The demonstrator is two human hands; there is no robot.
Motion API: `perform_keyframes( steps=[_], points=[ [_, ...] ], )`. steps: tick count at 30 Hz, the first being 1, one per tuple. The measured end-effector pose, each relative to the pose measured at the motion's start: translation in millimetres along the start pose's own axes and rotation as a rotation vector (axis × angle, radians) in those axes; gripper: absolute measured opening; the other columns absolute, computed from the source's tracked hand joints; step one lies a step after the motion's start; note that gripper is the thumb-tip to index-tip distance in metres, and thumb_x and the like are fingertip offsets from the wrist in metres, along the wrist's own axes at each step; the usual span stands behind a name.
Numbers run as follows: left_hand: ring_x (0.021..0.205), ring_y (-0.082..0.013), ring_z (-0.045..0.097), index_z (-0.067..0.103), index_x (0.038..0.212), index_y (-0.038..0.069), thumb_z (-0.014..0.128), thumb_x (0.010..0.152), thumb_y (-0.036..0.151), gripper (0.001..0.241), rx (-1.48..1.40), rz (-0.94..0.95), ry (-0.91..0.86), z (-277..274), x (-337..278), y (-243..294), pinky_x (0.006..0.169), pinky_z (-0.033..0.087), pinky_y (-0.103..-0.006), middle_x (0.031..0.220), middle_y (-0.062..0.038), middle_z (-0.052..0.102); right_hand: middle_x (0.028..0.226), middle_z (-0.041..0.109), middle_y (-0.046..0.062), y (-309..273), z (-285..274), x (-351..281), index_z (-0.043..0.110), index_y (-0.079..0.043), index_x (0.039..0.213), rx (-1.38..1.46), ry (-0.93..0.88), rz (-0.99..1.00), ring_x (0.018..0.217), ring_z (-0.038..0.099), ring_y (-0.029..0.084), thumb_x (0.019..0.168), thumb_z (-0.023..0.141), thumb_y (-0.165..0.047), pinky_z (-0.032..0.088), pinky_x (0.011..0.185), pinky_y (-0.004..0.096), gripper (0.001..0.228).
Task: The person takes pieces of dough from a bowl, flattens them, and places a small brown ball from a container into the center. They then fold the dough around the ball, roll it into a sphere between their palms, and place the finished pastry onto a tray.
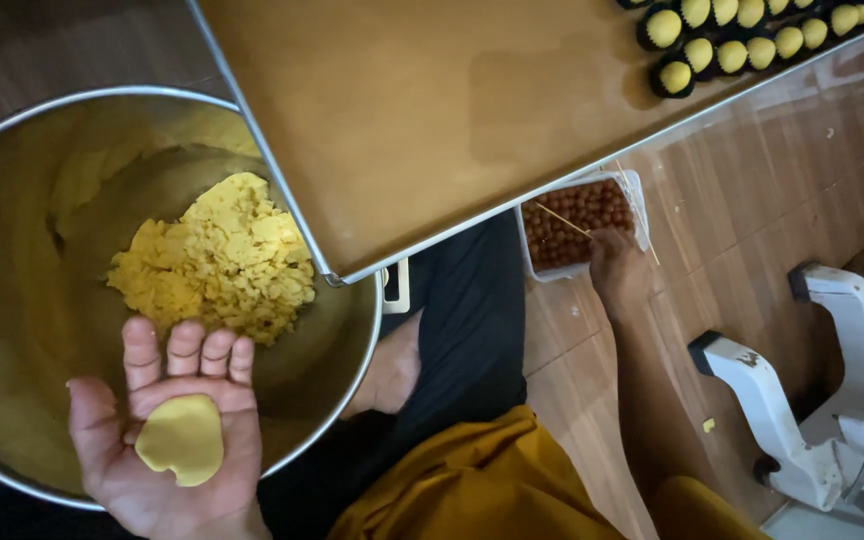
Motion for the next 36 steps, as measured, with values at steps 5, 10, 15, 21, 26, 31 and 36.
perform_keyframes(
  steps=[5, 10, 15, 21, 26, 31, 36],
  points=[
    [0.113, -0.0304, 0.053, 0.064, 0.125, 0.005, 0.043, 0.114, 0.049, 0.049, 0.015, -0.007, -0.003, 2, 0, 0, 0.12, 0.034, -0.0474, 0.119, -0.016, 0.062, 0.095, 0.069, 0.013, 0, -1, 2, 0.078, -0.018, 0.105, -0.032, -0.024, -0.105, 0.085, 0.068, 0.034, 0.096, 0.068, -0.018, 0.055, 0.072, 0.047, 0.013],
    [0.112, -0.0294, 0.054, 0.063, 0.123, 0.005, 0.046, 0.114, 0.047, 0.046, 0.04, 0.016, 0.017, 3, 0, 0, 0.115, 0.035, -0.0448, 0.117, -0.015, 0.062, 0.096, 0.069, 0.01, -12, -6, 1, 0.078, -0.019, 0.105, -0.037, -0.021, -0.132, 0.089, 0.069, 0.034, 0.095, 0.068, -0.017, 0.055, 0.071, 0.046, 0.015],
    [0.111, -0.029, 0.054, 0.063, 0.122, 0.005, 0.048, 0.113, 0.045, 0.043, 0.044, 0.015, 0.0, 4, 0, -1, 0.113, 0.036, -0.0445, 0.116, -0.016, 0.063, 0.102, 0.072, 0.008, -21, -4, 0, 0.079, -0.02, 0.105, -0.071, -0.015, -0.076, 0.09, 0.07, 0.033, 0.099, 0.066, -0.021, 0.056, 0.072, 0.046, 0.015],
    [0.108, -0.0276, 0.053, 0.064, 0.12, 0.006, 0.05, 0.112, 0.043, 0.041, 0.073, 0.029, -0.004, 5, 1, -1, 0.11, 0.036, -0.0432, 0.113, -0.014, 0.063, 0.098, 0.071, 0.01, -8, 10, -7, 0.082, -0.023, 0.105, -0.165, -0.039, -0.02, 0.086, 0.071, 0.032, 0.096, 0.067, -0.023, 0.056, 0.068, 0.046, 0.017],
    [0.106, -0.0255, 0.053, 0.063, 0.12, 0.007, 0.053, 0.111, 0.042, 0.038, 0.103, 0.033, -0.026, 3, 1, 0, 0.109, 0.036, -0.0407, 0.111, -0.011, 0.063, 0.101, 0.074, 0.01, -7, 8, -10, 0.08, -0.019, 0.104, -0.011, -0.017, -0.02, 0.081, 0.07, 0.034, 0.092, 0.069, -0.021, 0.055, 0.064, 0.047, 0.016],
    [0.105, -0.0237, 0.052, 0.063, 0.119, 0.007, 0.053, 0.112, 0.04, 0.036, 0.115, 0.037, -0.04, 3, 0, 0, 0.108, 0.036, -0.0397, 0.112, -0.01, 0.062, 0.095, 0.072, 0.015, -22, 4, -10, 0.079, -0.015, 0.105, 0.063, -0.02, -0.051, 0.084, 0.07, 0.035, 0.095, 0.07, -0.018, 0.056, 0.072, 0.046, 0.014],
    [0.107, -0.0238, 0.053, 0.064, 0.118, 0.008, 0.054, 0.11, 0.04, 0.035, 0.149, 0.044, -0.009, 7, 0, -1, 0.109, 0.036, -0.0406, 0.112, -0.009, 0.063, 0.099, 0.072, 0.019, -26, 8, -12, 0.078, -0.008, 0.107, 0.147, -0.039, -0.003, 0.09, 0.07, 0.039, 0.096, 0.068, -0.015, 0.056, 0.079, 0.048, 0.016]
  ],
)
Point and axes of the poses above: each hand's wrist, its own x-axis towards the middle knuckle, its own z-axis out of the palm, y = z × x, the point moved 3 cm from there along x, towards the middle knuckle
